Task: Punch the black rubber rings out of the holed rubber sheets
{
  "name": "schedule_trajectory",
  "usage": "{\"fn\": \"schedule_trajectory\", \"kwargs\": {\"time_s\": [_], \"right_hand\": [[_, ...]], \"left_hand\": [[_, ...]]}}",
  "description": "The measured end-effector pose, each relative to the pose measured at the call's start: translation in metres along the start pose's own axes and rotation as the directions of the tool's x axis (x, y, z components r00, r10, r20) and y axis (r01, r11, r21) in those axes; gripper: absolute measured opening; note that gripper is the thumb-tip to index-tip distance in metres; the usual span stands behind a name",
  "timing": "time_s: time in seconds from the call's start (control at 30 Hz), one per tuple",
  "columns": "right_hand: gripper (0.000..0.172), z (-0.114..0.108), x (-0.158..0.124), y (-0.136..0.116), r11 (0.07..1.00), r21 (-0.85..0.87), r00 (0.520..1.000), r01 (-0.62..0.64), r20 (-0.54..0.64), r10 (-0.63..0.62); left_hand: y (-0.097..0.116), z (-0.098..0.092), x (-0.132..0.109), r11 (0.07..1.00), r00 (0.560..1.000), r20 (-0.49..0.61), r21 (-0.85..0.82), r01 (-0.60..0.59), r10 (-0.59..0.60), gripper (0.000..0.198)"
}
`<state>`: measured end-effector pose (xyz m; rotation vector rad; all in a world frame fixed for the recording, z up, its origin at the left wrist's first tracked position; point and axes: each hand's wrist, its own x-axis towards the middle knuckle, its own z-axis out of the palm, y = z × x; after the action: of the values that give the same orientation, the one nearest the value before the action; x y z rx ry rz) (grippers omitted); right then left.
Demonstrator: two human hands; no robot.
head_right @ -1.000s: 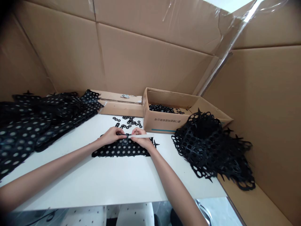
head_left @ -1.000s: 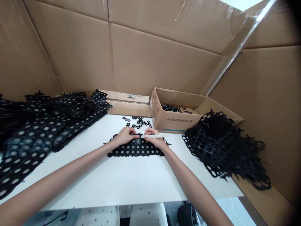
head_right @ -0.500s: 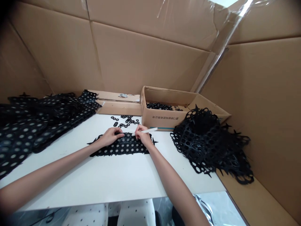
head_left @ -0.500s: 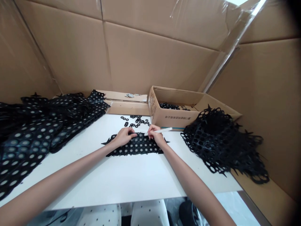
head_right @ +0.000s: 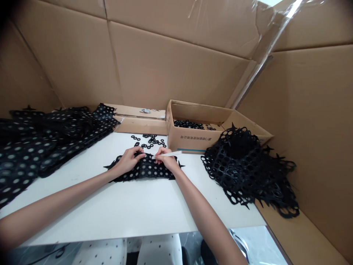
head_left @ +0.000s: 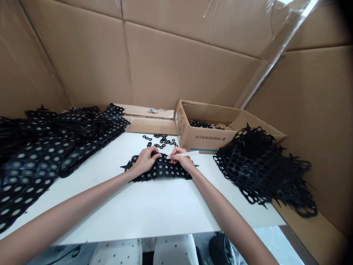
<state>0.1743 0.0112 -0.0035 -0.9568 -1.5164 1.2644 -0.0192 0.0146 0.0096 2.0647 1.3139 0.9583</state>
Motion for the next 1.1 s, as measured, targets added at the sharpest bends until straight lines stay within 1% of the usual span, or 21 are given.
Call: {"fn": "schedule_trajectory", "kwargs": {"time_s": [0.07,0.13,0.2,0.3,0.37,0.4,0.6,0.7,0.97,1.1], "right_hand": [[0.011,0.001,0.0,0.0,1.0,-0.018,1.0,0.003,0.006,-0.002],[0.009,0.001,0.0,0.0,1.0,-0.025,1.0,0.005,-0.03,-0.006],[0.006,-0.002,0.001,0.002,1.0,0.004,0.992,0.021,-0.121,-0.021],[0.01,-0.007,0.003,0.006,0.992,0.096,0.952,0.081,-0.302,-0.049],[0.012,-0.01,0.004,0.008,0.986,0.124,0.93,0.108,-0.363,-0.056],[0.012,-0.011,0.004,0.009,0.986,0.124,0.927,0.111,-0.37,-0.058],[0.013,-0.009,0.003,0.008,0.991,0.066,0.939,0.116,-0.334,-0.088],[0.013,-0.008,0.002,0.009,0.994,0.027,0.95,0.109,-0.297,-0.097],[0.01,-0.006,0.001,0.009,0.998,-0.065,0.98,0.022,-0.195,-0.034],[0.009,-0.004,0.002,0.011,0.996,-0.087,0.985,0.019,-0.171,-0.034]], "left_hand": [[-0.001,-0.001,0.001,1.0,1.0,0.008,-0.012,0.005,-0.005,0.016],[-0.005,-0.001,0.002,1.0,0.999,0.041,-0.023,0.017,-0.016,0.016],[-0.01,-0.001,0.004,0.999,0.997,0.076,-0.027,0.027,-0.025,0.017],[-0.015,-0.002,0.006,0.999,0.995,0.095,-0.02,0.027,-0.025,0.018],[-0.016,-0.003,0.006,0.999,0.995,0.098,-0.012,0.031,-0.029,0.018],[-0.015,-0.003,0.006,0.999,0.995,0.099,-0.01,0.034,-0.033,0.019],[-0.013,-0.002,0.005,0.999,0.995,0.093,-0.001,0.047,-0.047,0.019],[-0.009,-0.002,0.003,0.999,0.998,0.06,0.025,0.034,-0.035,0.018],[0.006,-0.003,-0.001,1.0,0.999,-0.036,0.02,-0.023,0.024,0.013],[0.009,-0.003,-0.002,0.999,0.997,-0.06,0.009,-0.053,0.054,0.013]]}}
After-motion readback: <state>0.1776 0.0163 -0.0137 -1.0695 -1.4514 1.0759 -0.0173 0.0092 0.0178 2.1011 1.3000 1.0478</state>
